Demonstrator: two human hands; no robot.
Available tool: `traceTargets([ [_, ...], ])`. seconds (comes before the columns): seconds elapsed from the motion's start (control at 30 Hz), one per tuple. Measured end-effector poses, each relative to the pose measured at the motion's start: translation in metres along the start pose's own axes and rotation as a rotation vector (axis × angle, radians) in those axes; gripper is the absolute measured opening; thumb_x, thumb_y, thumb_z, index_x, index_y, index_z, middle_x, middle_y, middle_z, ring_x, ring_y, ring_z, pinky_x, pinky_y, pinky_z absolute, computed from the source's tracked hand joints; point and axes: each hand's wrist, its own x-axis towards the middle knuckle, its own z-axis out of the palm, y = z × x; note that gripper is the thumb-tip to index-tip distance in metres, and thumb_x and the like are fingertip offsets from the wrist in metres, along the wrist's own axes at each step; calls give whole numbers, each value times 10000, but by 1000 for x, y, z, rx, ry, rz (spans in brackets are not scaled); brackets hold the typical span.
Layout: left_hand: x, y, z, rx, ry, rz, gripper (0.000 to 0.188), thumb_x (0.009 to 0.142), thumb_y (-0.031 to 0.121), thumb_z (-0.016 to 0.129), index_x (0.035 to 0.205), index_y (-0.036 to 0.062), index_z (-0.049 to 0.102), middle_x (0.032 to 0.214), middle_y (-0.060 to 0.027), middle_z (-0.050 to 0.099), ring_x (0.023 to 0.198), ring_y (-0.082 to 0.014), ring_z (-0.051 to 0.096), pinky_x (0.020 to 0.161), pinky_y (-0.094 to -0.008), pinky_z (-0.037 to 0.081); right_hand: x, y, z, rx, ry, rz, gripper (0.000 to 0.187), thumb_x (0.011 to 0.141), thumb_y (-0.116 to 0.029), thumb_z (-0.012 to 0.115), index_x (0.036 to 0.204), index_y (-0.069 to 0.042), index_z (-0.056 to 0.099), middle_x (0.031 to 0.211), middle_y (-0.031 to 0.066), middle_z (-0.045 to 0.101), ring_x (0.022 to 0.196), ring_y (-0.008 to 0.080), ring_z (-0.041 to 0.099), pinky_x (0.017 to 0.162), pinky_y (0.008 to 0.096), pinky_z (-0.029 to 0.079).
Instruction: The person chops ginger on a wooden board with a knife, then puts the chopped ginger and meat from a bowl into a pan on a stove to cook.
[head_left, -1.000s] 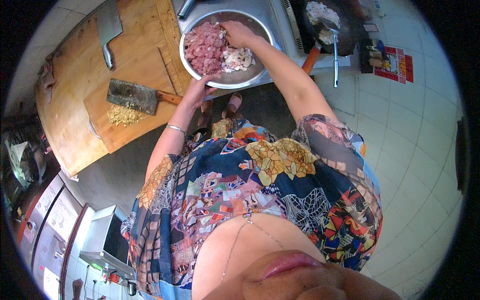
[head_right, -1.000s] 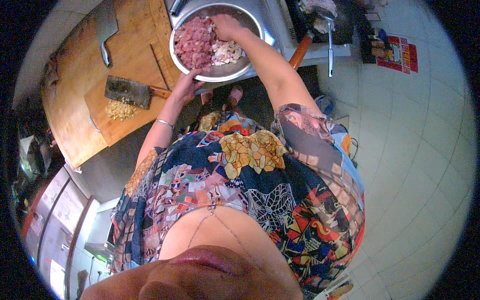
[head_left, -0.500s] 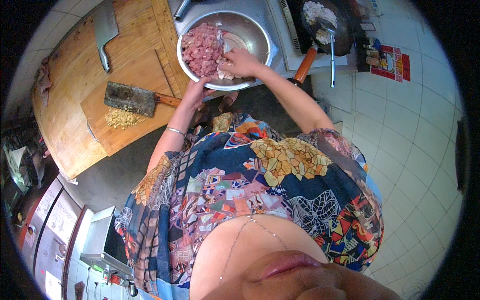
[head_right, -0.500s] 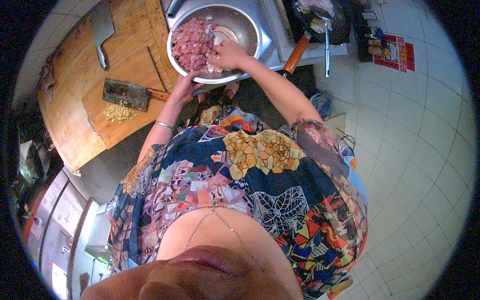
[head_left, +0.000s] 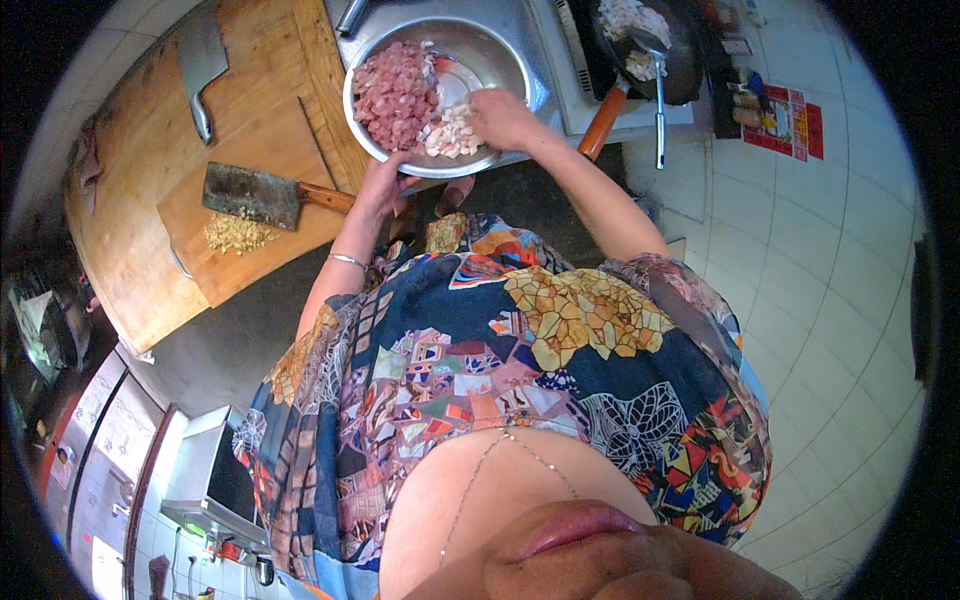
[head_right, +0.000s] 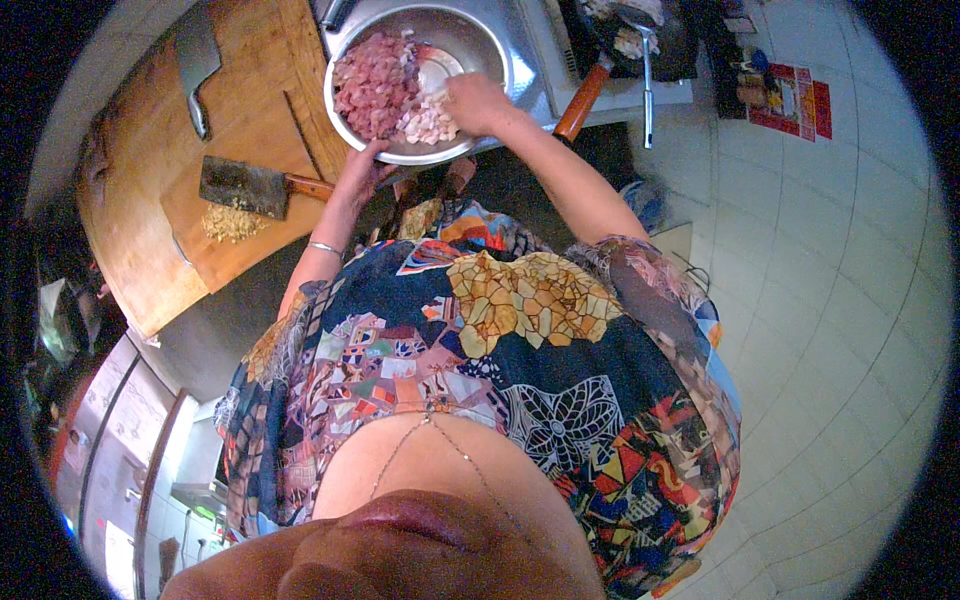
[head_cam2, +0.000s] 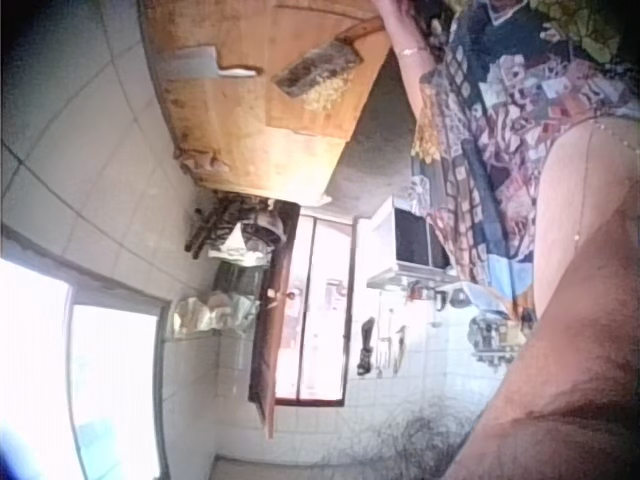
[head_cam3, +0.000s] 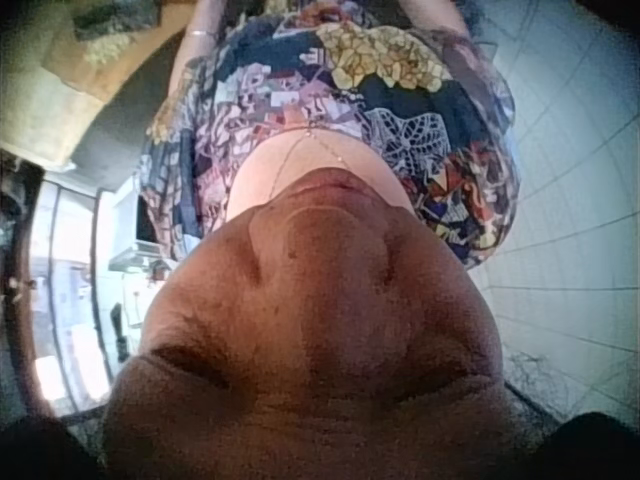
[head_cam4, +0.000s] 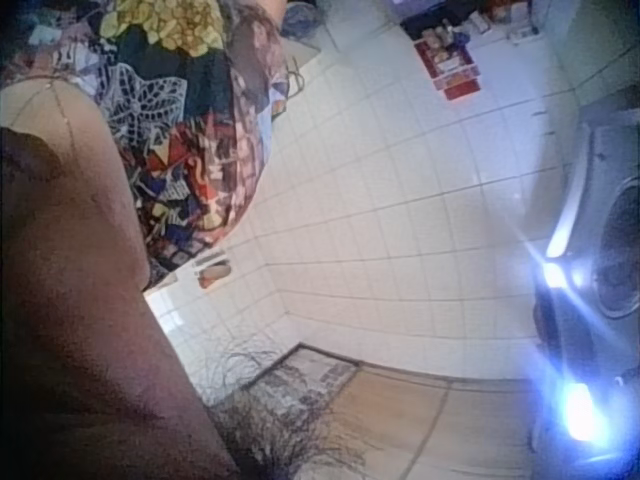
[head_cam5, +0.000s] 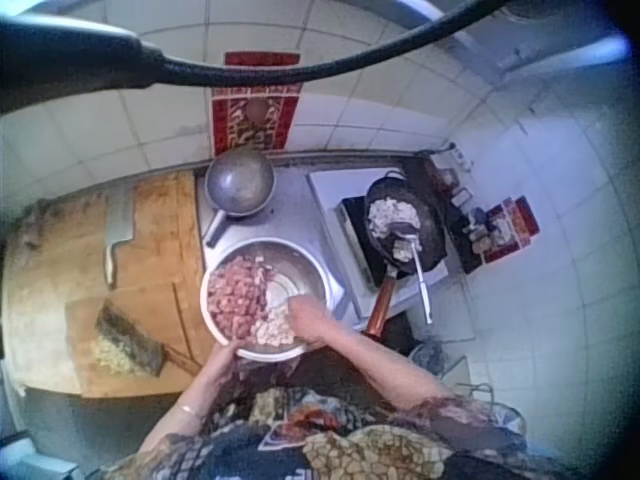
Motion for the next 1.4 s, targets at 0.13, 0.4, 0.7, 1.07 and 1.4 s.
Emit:
traceTargets([
  [0.13, 3, -5, 4, 0, -24, 31, 335, 808, 138, 573, 1132, 75, 519, 983, -42, 610, 871, -161, 592, 691, -304, 530, 12, 20, 15, -119, -3, 294, 365, 812, -220, 526, 1048, 57, 550, 1032, 228, 594, 987, 375, 567, 860, 415, 461],
  [0.4, 1, -1, 6, -29, 1, 21, 235, 833, 146, 557, 1039, 36, 525, 924, -56, 584, 836, -160, 585, 669, -297, 539, 17, 4, 34, 111, 309, 196, 465, 825, -369, 533, 1100, 6, 531, 1056, 237, 578, 991, 387, 553, 876, 432, 433],
  [0.7, 10, -8, 6, -118, 9, 16, 251, 812, 139, 532, 1052, 61, 524, 909, -48, 604, 804, -166, 598, 623, -295, 539, 4, -31, 45, 44, -16, 87, 589, 767, -540, 537, 1216, -160, 505, 1209, 168, 490, 1110, 395, 450, 925, 525, 376],
  [1.07, 6, 0, 7, -195, -23, 7, 206, 815, 136, 529, 997, 41, 529, 865, -50, 588, 797, -182, 597, 610, -320, 545, 17, -10, 27, 82, -229, -150, 563, 741, -480, 565, 1203, -160, 536, 1084, 203, 573, 1012, 368, 551, 886, 422, 436],
  [1.4, -4, 9, 10, -188, -5, 5, 254, 819, 145, 510, 1057, 57, 511, 946, -65, 592, 840, -179, 598, 675, -312, 542, 35, 8, 15, 608, -593, -95, 490, 739, -324, 611, 1169, -99, 543, 1110, 121, 590, 1024, 206, 551, 881, 315, 423],
])
